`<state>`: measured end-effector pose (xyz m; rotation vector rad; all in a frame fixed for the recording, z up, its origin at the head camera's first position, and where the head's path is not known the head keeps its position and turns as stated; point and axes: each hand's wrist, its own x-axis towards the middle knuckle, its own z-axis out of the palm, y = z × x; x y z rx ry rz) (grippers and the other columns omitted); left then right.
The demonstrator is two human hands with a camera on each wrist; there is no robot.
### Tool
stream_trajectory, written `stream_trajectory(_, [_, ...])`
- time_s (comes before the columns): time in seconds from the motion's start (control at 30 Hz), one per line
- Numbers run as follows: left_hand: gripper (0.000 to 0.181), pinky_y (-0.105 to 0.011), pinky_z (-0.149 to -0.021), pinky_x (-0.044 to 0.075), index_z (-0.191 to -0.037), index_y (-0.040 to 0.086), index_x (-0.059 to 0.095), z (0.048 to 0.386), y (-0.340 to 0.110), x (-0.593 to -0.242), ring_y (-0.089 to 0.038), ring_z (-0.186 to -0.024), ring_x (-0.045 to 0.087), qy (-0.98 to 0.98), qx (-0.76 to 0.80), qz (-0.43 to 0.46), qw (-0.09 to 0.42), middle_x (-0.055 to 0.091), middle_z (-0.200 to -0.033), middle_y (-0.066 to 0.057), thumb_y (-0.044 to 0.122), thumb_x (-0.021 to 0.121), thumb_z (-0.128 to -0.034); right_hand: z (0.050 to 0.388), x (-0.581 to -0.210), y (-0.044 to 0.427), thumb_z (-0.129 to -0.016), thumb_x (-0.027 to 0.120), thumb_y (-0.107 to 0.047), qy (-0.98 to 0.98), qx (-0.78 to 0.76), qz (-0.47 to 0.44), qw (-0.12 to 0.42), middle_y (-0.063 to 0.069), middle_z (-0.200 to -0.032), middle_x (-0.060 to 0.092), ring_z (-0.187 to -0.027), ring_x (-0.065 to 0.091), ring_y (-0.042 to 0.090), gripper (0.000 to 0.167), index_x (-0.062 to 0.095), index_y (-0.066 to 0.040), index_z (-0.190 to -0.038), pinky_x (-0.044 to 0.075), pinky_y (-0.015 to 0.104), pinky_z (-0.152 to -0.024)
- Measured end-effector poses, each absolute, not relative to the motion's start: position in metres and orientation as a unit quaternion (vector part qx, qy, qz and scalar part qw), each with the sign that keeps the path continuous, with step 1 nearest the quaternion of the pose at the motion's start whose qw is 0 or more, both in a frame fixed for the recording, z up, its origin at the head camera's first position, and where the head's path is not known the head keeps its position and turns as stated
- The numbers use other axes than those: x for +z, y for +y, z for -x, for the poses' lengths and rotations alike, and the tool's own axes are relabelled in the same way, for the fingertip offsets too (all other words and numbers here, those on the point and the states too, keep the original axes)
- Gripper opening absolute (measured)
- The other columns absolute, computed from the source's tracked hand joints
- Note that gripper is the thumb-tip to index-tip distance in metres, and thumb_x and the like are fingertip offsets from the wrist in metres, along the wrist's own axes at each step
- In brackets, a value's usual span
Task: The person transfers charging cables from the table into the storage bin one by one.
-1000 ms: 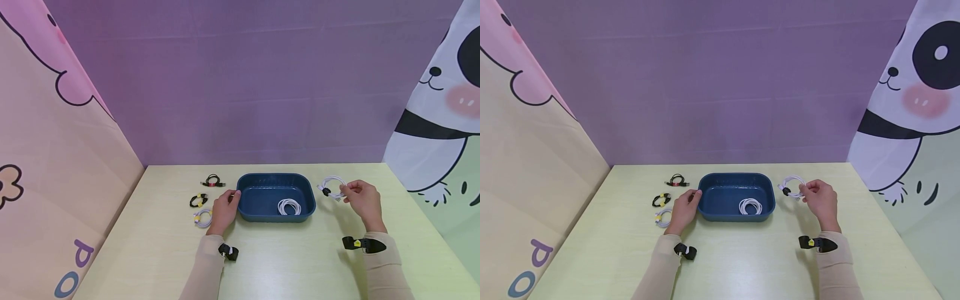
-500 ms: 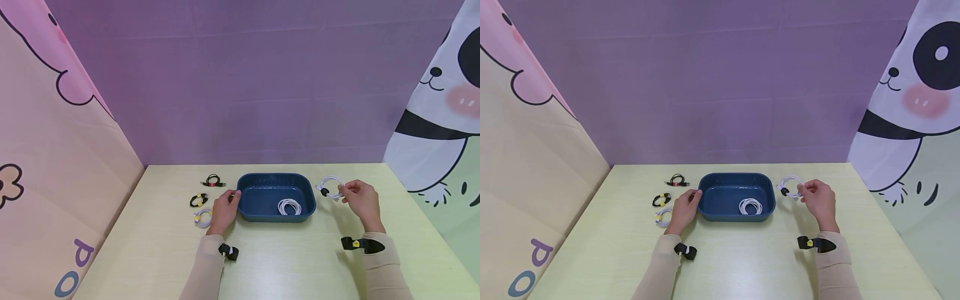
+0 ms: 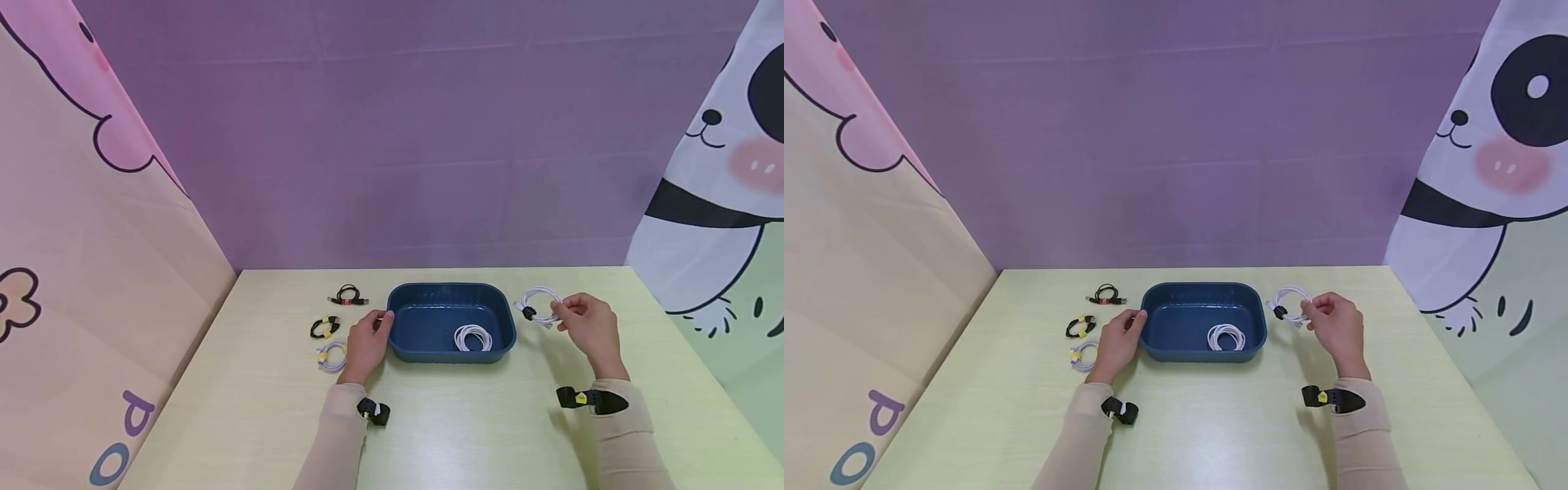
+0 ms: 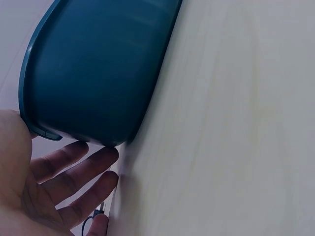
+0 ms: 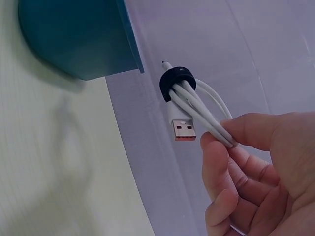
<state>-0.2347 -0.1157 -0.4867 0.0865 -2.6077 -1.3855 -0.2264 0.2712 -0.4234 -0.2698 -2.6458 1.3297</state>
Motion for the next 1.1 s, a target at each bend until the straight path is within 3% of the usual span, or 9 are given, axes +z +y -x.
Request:
stream_trajectory(0.63, [0.04, -0.037, -0.079, 0.049, -0.121, 0.013, 0.073, 0.2376, -0.1159, -0.4893, -0.022, -0.087, 0.063, -0.882, -0.461, -0.033, 0.095, 0.074, -0.096, -0.006, 0.044, 0.052, -0.1062, 0.2273, -0.4241, 0.2668, -0.1, 0.067, -0.036, -0.888, 0.447, 0.075, 0.082, 0.0, -0.082, 0.072, -0.064, 0.064, 0.004, 0.035, 0.066, -0.002, -0.105, 0.043, 0.028, -0.062])
stream_trajectory(1.1, [0.039, -0.034, -0.074, 0.047, -0.12, 0.013, 0.073, 0.2374, -0.1157, -0.4892, -0.02, -0.081, 0.06, -0.881, -0.461, -0.033, 0.096, 0.072, -0.09, -0.005, 0.043, 0.053, -0.1058, 0.2262, -0.4225, 0.2619, -0.1, 0.067, -0.036, -0.894, 0.437, 0.061, 0.083, 0.004, -0.083, 0.073, -0.069, 0.068, 0.013, 0.034, 0.066, -0.002, -0.105, 0.042, 0.029, -0.062])
